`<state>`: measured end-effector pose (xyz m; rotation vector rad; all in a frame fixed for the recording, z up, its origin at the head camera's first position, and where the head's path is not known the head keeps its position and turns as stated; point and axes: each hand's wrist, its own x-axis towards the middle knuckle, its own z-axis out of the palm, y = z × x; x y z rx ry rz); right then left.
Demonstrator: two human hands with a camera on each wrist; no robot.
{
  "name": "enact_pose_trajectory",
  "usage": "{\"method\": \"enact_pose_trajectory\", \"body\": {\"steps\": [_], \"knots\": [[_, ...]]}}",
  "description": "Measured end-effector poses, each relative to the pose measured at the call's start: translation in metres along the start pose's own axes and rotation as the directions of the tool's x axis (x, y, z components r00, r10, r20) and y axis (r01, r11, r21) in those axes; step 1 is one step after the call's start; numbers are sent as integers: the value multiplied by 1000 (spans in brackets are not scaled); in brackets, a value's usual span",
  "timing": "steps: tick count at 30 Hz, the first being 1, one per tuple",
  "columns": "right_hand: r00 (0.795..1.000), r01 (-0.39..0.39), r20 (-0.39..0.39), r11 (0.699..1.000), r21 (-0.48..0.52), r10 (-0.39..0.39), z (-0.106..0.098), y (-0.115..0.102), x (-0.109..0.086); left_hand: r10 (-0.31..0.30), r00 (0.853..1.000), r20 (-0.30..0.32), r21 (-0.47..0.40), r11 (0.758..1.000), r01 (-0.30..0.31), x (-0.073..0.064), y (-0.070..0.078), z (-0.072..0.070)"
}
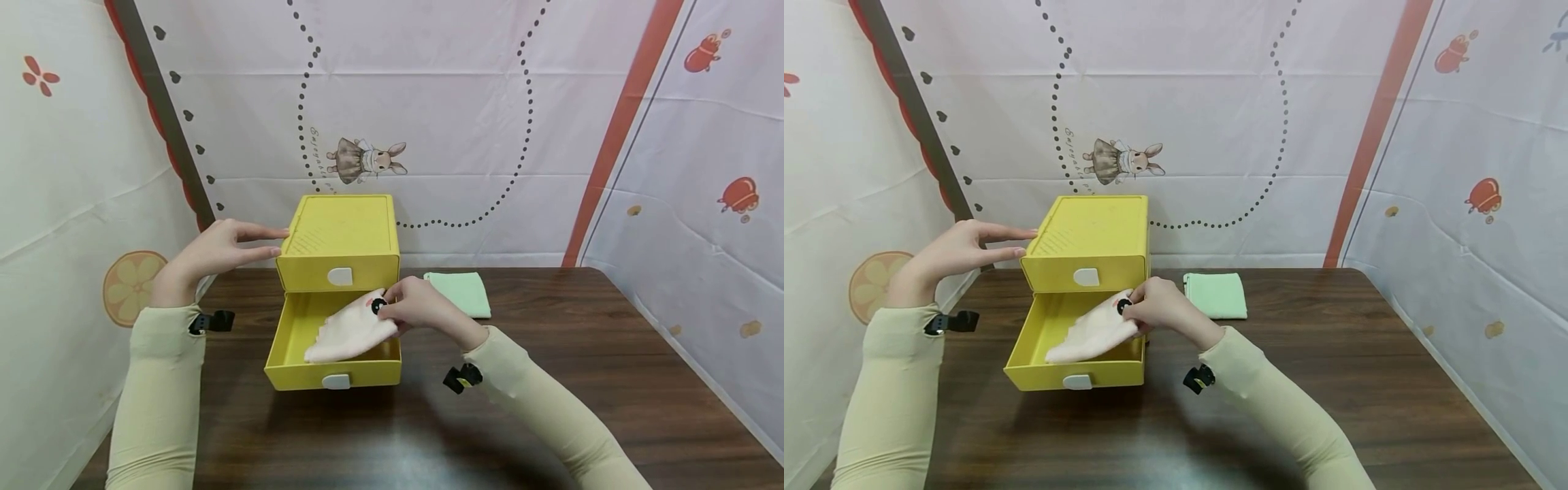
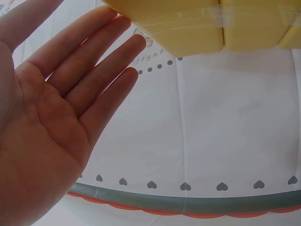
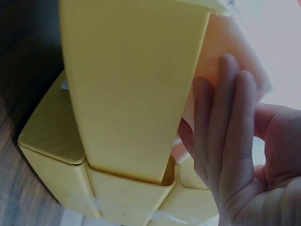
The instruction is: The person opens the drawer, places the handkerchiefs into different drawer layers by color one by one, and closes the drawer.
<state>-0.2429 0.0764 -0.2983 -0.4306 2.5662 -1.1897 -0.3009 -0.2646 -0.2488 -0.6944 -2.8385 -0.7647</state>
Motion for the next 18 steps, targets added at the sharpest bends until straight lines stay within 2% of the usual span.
{"method": "enact_pose_trajectory", "body": {"steps": [3, 8, 18], "knots": [[1000, -3, 23, 1000, 16, 3, -1, -3, 1, 1, 1000, -1, 3, 1000, -1, 0, 0, 0], [995, 16, 94, 999, -41, -12, -8, -9, 0, 2, 1000, -2, 5, 1000, -2, 1, 0, 0], [974, 7, 227, 998, -65, 8, -14, -15, -2, -3, 1000, -1, 8, 1000, 3, 1, -2, 0]]}}
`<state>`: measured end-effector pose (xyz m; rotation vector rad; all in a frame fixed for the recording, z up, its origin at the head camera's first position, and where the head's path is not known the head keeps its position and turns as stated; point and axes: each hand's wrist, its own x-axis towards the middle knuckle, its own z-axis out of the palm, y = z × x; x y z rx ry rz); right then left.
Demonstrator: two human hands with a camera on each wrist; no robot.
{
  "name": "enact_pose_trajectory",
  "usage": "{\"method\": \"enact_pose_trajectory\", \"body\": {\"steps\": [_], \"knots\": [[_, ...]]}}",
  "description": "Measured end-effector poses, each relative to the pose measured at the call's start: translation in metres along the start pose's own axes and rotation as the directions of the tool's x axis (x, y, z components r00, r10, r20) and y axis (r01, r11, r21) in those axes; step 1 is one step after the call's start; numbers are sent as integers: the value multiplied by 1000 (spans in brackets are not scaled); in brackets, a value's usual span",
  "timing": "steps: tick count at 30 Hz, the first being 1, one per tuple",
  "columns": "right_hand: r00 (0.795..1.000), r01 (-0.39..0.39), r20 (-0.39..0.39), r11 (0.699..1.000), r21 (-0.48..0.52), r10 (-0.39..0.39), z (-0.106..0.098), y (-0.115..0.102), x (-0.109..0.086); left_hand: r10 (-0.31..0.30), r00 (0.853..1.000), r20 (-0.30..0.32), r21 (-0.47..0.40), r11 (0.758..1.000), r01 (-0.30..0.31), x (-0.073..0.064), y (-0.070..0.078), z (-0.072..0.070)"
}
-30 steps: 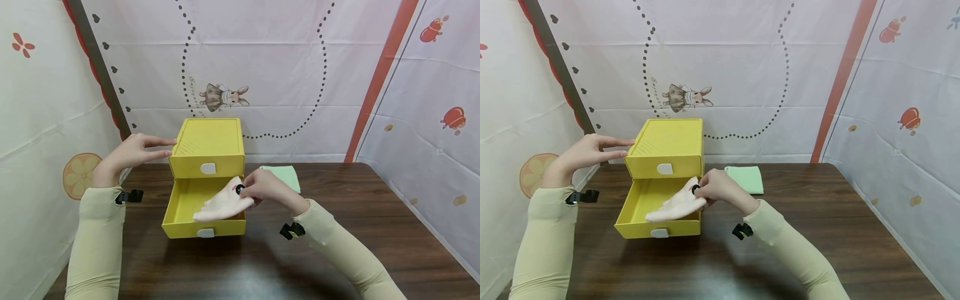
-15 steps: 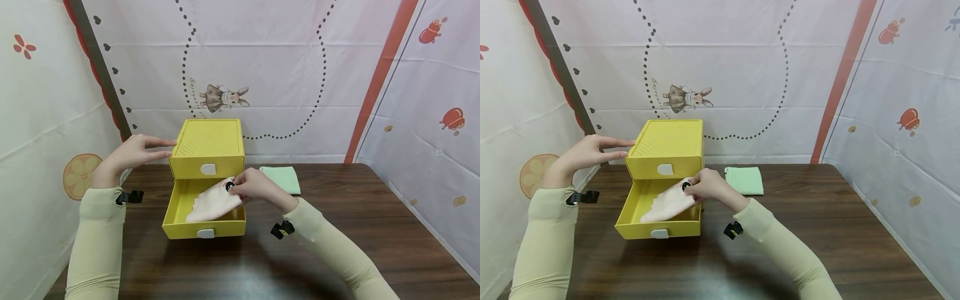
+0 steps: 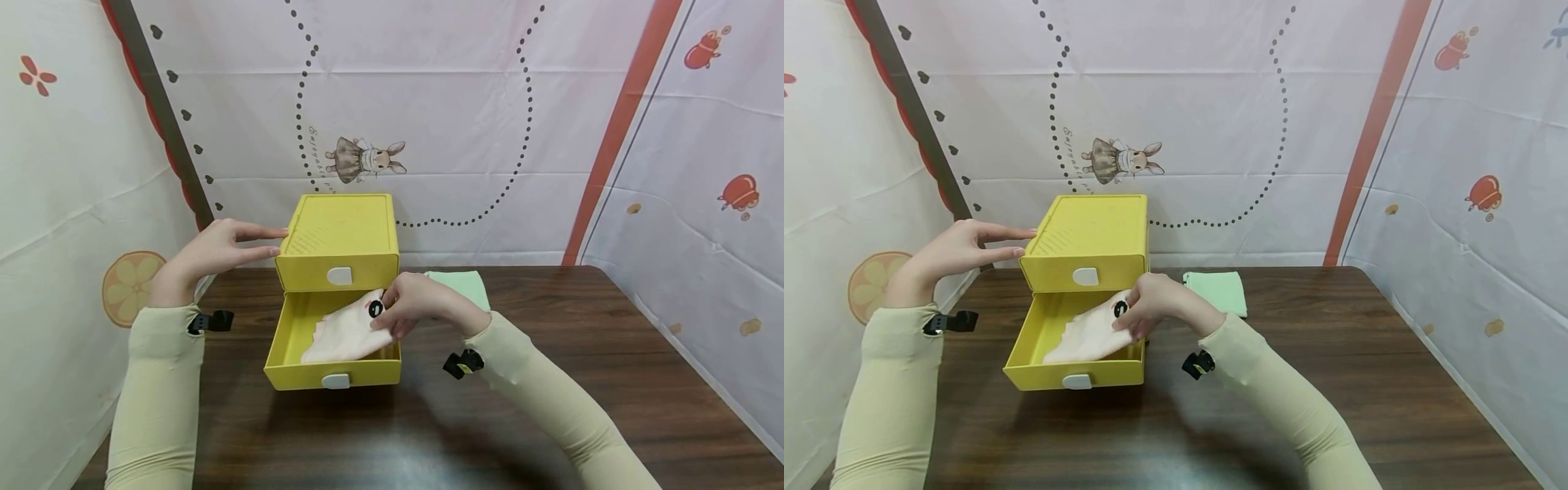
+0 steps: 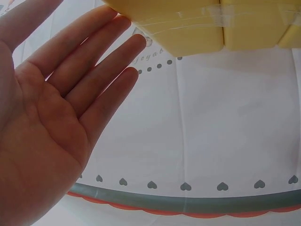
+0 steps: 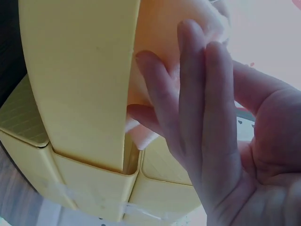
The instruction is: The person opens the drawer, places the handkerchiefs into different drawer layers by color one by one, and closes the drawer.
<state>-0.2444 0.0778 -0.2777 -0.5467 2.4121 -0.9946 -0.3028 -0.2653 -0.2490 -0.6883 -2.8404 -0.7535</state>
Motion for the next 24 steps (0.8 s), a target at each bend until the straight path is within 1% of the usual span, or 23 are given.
{"method": "enact_pose_trajectory", "body": {"steps": [6, 10, 13, 19, 24], "knots": [[998, 12, 59, 999, 38, -15, -1, 2, 0, -9, 1000, 5, -5, 1000, 9, 0, 1, 0], [997, 26, 76, 997, 70, -31, -2, 2, 0, -9, 1000, 2, -3, 1000, 9, 0, 0, 0], [996, 32, 75, 996, 82, -39, -1, 0, 0, -4, 1000, 0, 1, 1000, 4, 0, 0, 0], [997, 50, 63, 996, 70, -54, 3, -2, 5, -3, 1000, -1, 1, 1000, 3, 0, 0, -1], [998, 40, 44, 996, 83, -44, 6, -4, 9, -8, 1000, 5, -6, 1000, 8, 0, 0, 0]]}}
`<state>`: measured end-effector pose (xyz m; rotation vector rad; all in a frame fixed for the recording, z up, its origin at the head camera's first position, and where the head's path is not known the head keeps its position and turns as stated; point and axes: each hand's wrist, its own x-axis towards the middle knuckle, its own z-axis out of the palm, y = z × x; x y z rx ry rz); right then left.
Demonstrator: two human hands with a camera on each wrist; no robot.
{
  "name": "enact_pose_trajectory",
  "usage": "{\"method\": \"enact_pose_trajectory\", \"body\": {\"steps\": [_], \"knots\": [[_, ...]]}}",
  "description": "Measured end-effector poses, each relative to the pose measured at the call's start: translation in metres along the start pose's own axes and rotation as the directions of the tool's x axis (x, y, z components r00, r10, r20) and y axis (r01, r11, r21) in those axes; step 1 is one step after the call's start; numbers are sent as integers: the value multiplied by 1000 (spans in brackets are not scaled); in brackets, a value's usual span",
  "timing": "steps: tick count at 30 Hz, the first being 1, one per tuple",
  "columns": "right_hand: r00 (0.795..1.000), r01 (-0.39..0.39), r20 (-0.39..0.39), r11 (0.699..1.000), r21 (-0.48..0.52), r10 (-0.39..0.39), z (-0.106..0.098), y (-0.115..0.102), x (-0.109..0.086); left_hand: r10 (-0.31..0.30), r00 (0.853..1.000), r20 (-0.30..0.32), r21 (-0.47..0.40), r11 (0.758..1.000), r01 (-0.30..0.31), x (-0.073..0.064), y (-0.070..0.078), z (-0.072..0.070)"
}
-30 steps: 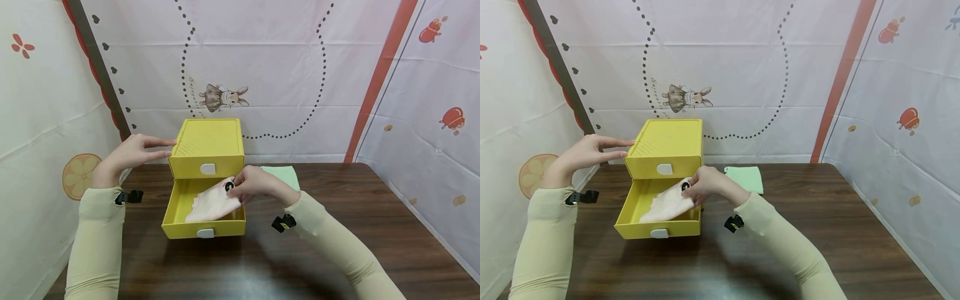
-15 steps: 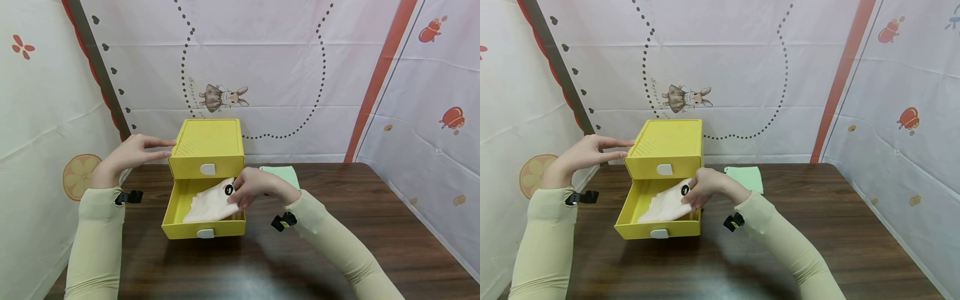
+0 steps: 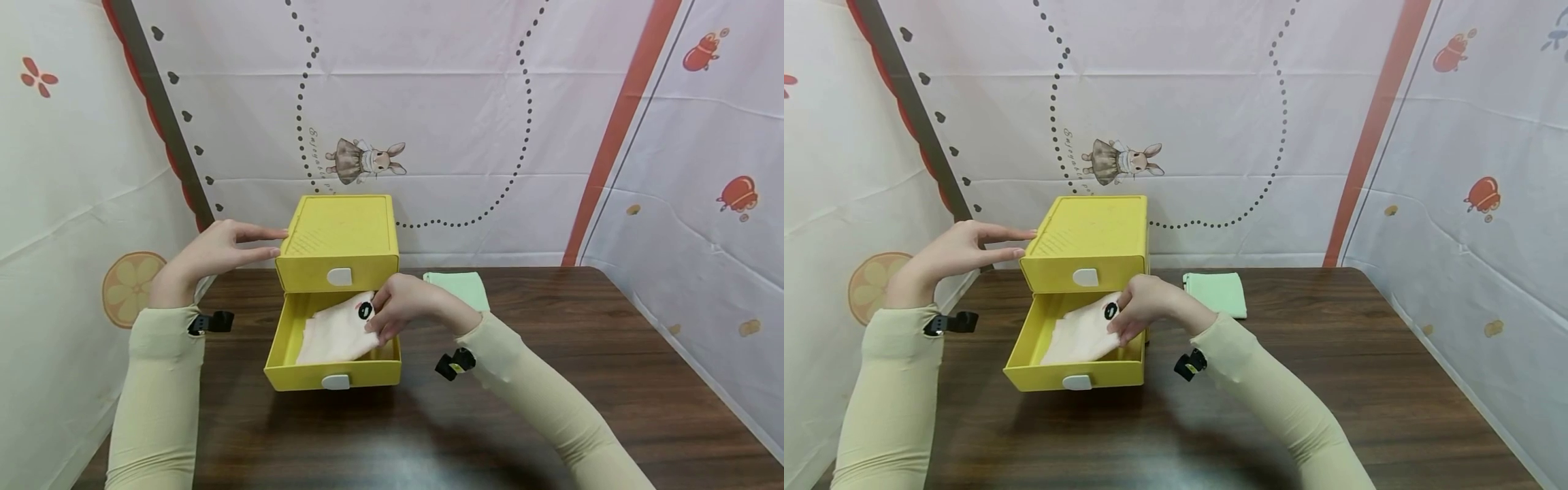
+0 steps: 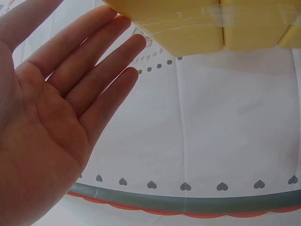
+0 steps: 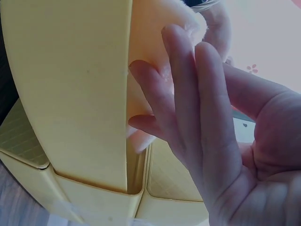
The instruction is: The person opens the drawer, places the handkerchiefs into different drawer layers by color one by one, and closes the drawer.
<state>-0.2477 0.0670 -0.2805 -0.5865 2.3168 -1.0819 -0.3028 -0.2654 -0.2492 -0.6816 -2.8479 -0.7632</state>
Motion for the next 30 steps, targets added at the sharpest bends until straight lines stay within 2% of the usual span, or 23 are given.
{"method": "enact_pose_trajectory", "body": {"steps": [9, 16, 22, 30], "knots": [[1000, -18, -17, 1000, -2, 18, 1, -6, 2, -3, 1000, 0, -1, 1000, 3, -1, 0, 0], [999, -42, -9, 997, 72, 43, 4, -8, 6, 5, 1000, -2, 2, 1000, -5, 0, -1, 1], [997, -67, -32, 995, 73, 69, 5, -5, 6, 3, 1000, -4, 5, 1000, -3, 0, 1, 1], [998, -24, -52, 997, 68, 27, 4, -1, 0, 3, 1000, -2, 6, 1000, -3, 0, 0, 1]]}}
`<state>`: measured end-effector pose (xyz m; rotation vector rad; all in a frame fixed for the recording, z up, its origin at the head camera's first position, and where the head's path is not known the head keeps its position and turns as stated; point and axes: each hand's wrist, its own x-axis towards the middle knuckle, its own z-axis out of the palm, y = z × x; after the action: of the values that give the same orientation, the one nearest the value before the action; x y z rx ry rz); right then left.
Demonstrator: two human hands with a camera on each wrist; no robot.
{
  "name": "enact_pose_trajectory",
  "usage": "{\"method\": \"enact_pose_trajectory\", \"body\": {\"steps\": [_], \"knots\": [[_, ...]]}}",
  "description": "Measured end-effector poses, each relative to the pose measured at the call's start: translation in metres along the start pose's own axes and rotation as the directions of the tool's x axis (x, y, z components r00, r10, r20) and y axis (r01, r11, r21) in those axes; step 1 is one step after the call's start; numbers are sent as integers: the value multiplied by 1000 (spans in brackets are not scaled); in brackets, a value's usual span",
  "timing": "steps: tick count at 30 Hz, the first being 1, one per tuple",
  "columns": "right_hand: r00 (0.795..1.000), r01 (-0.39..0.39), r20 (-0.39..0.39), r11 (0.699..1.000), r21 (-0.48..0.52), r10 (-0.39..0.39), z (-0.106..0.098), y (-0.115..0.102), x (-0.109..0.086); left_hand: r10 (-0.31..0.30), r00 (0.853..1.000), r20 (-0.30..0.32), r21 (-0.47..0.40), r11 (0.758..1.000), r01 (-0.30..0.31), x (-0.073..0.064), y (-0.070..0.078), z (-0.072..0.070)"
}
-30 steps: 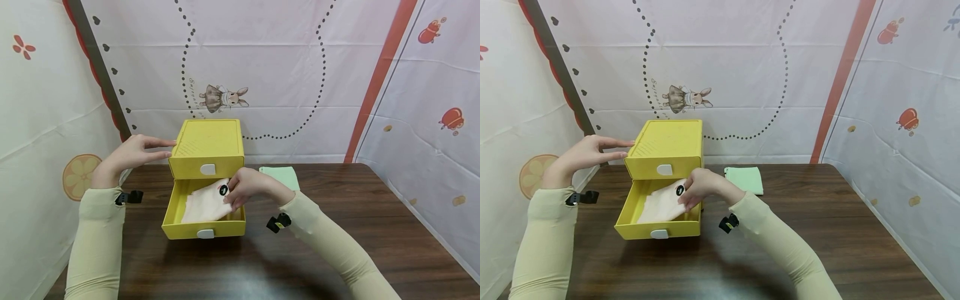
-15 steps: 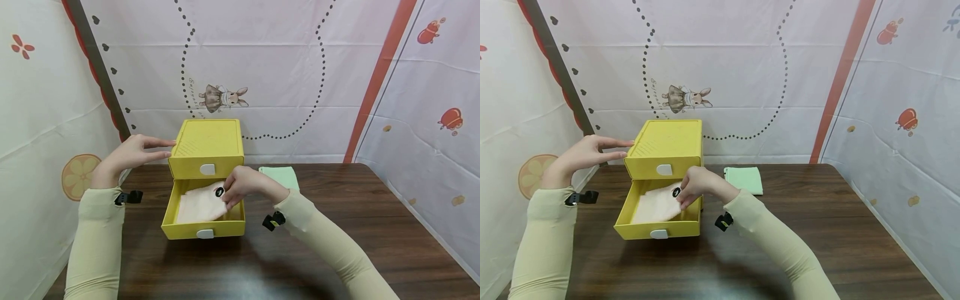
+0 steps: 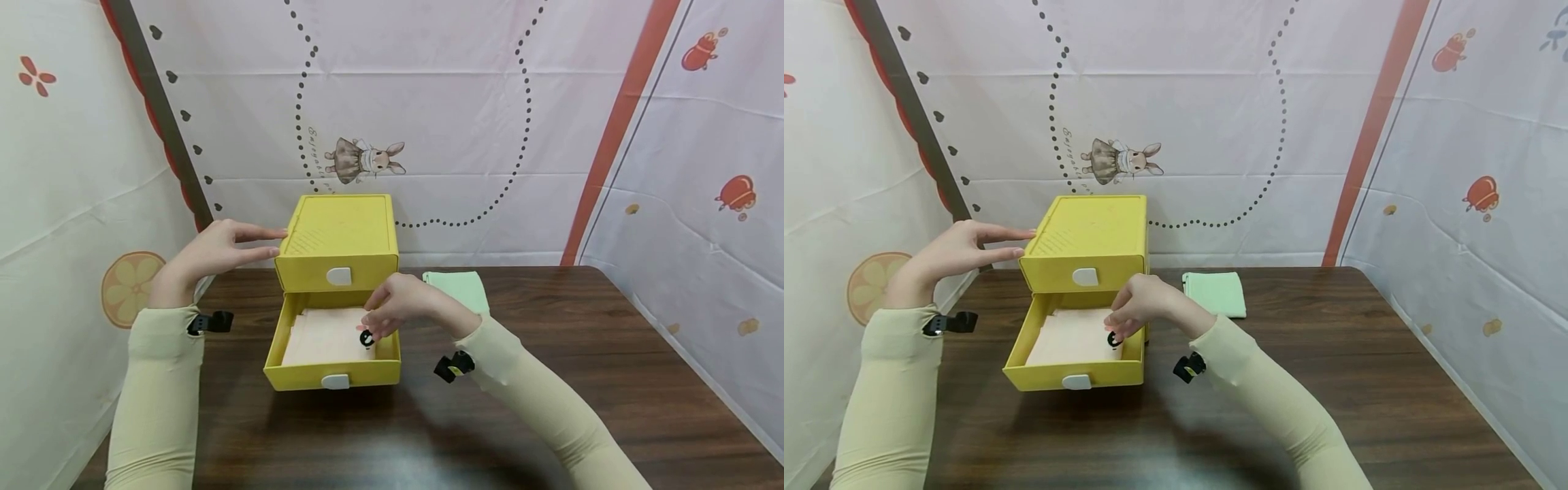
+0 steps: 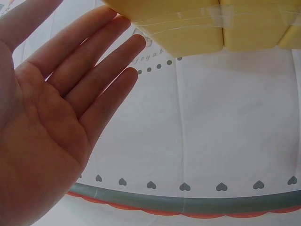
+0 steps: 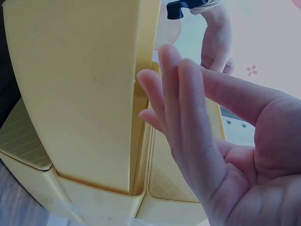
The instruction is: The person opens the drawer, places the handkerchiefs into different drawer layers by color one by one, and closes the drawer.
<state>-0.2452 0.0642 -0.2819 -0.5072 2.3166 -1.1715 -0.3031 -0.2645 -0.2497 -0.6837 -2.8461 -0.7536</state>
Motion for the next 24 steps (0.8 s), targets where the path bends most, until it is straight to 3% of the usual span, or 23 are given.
{"method": "enact_pose_trajectory", "body": {"steps": [11, 24], "knots": [[994, 108, -3, 993, -53, -109, 1, 5, -14, 0, 1000, -5, 9, 1000, 0, 0, 0, 0], [985, 167, -59, 985, 36, -165, 12, 10, -29, 2, 1000, -6, -11, 1000, -2, 0, -1, 0]]}}
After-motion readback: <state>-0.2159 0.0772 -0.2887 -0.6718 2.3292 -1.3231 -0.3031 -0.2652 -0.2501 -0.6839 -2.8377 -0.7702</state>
